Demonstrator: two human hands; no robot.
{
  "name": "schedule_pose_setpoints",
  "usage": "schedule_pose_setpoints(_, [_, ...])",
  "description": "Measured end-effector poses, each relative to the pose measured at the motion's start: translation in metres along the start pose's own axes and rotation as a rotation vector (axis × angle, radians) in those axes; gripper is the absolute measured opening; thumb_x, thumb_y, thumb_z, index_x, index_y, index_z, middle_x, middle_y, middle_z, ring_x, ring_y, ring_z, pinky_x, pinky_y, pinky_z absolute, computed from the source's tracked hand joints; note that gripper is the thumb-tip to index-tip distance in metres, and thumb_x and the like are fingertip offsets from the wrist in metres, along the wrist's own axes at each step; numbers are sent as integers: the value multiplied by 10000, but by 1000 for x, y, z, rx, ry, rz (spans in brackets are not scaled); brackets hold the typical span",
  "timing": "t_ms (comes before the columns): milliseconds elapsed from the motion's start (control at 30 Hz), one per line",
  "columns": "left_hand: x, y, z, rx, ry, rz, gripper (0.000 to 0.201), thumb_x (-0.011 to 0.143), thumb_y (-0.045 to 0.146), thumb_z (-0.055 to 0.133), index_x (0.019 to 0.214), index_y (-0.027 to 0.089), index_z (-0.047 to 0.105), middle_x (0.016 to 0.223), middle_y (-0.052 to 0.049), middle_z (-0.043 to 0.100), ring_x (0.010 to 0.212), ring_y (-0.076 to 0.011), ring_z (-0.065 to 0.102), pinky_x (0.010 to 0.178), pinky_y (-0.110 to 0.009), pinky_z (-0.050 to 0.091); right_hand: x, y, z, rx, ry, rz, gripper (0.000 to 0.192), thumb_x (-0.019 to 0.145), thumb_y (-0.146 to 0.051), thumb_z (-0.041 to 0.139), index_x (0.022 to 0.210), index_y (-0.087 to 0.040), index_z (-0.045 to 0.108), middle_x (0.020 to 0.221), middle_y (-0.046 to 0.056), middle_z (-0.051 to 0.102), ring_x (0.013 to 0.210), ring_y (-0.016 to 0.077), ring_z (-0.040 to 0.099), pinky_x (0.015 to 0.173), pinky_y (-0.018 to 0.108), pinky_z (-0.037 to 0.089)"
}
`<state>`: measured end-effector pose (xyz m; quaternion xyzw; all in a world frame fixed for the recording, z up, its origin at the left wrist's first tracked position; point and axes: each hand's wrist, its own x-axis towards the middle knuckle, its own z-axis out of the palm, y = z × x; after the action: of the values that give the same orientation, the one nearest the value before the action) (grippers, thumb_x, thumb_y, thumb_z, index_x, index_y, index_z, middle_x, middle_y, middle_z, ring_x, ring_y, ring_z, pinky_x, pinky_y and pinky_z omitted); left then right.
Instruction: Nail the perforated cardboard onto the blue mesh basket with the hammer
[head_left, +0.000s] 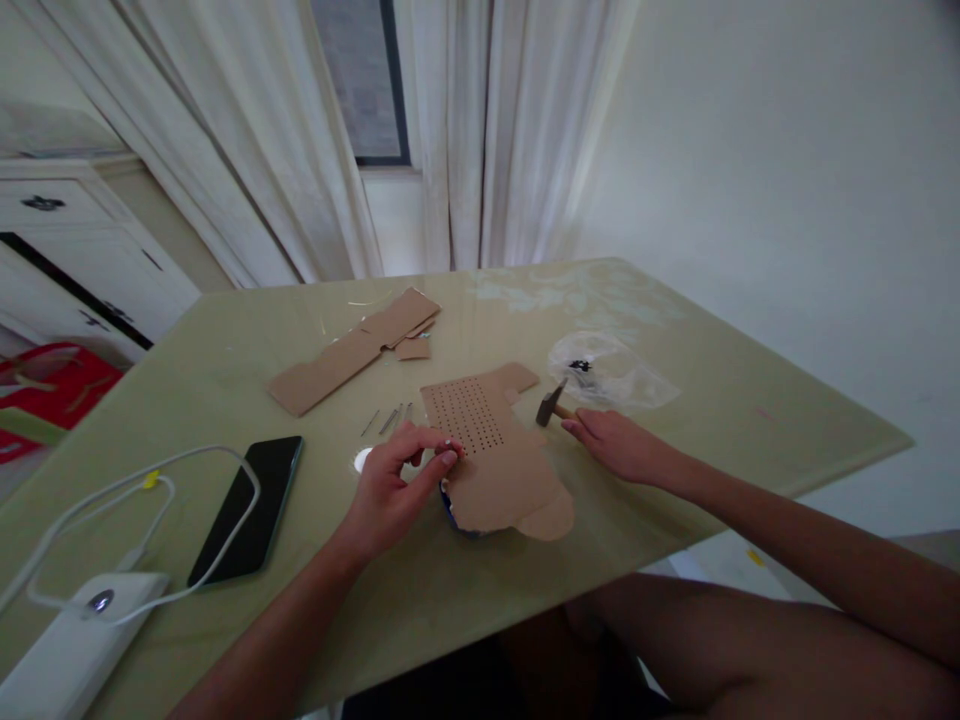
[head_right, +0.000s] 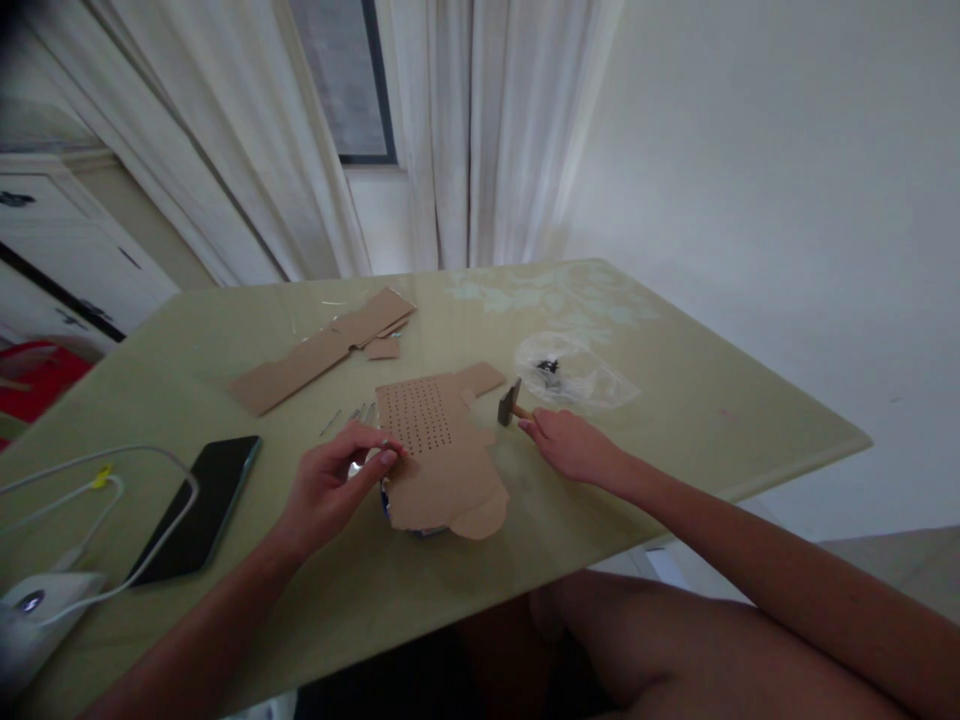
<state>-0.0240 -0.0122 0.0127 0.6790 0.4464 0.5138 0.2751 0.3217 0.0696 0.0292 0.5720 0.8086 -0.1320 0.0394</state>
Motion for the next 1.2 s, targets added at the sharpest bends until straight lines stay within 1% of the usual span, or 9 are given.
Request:
schedule_pose_setpoints(167, [2,4,-1,35,-9,56,109,1012,306,754,977,240,833,868,-37,820,712,-167,655,689,-308,519,0,-1,-1,-8,-25,6,512,1174,-458,294,950,-183,664,943,173,765,886,298,740,783,375,490])
schedule_pose_setpoints(367, [2,3,0,29,-1,94,91,1019,297,755,995,253,831,870,-20,820,715,-160,650,673,-295,504,-2,-5,-5,-15,-28,14,489,1174,-441,306,936,-190,652,932,169,759,879,295,733,780,372,483])
schedule_pose_setpoints(633, [1,1,-2,21,-20,82,100,1028,295,750,1015,256,841,878,-25,816,724,-157,649,664,-285,500,-2,-5,-6,0,-26,8,525,1175,-459,292,948,-175,671,916,167,752,880,290,727,785,374,491])
schedule_pose_setpoints(833, [1,1,-2,9,-28,63,103,1026,308,756,1018,260,846,886,-31,819,736,-168,657,670,-296,507,-2,-3,-3,9,-3,2,524,1163,-462,312,942,-170,687,913,174,761,855,289,716,753,372,482])
schedule_pose_setpoints(1200, [1,-1,-1,4,-16,46,95,1010,299,764,1011,266,853,880,-28,821,722,-167,664,663,-298,504,0,-1,-1,-21,-15,-5,524,1176,-467,287,950,-185,666,916,164,753,855,279,716,756,362,465])
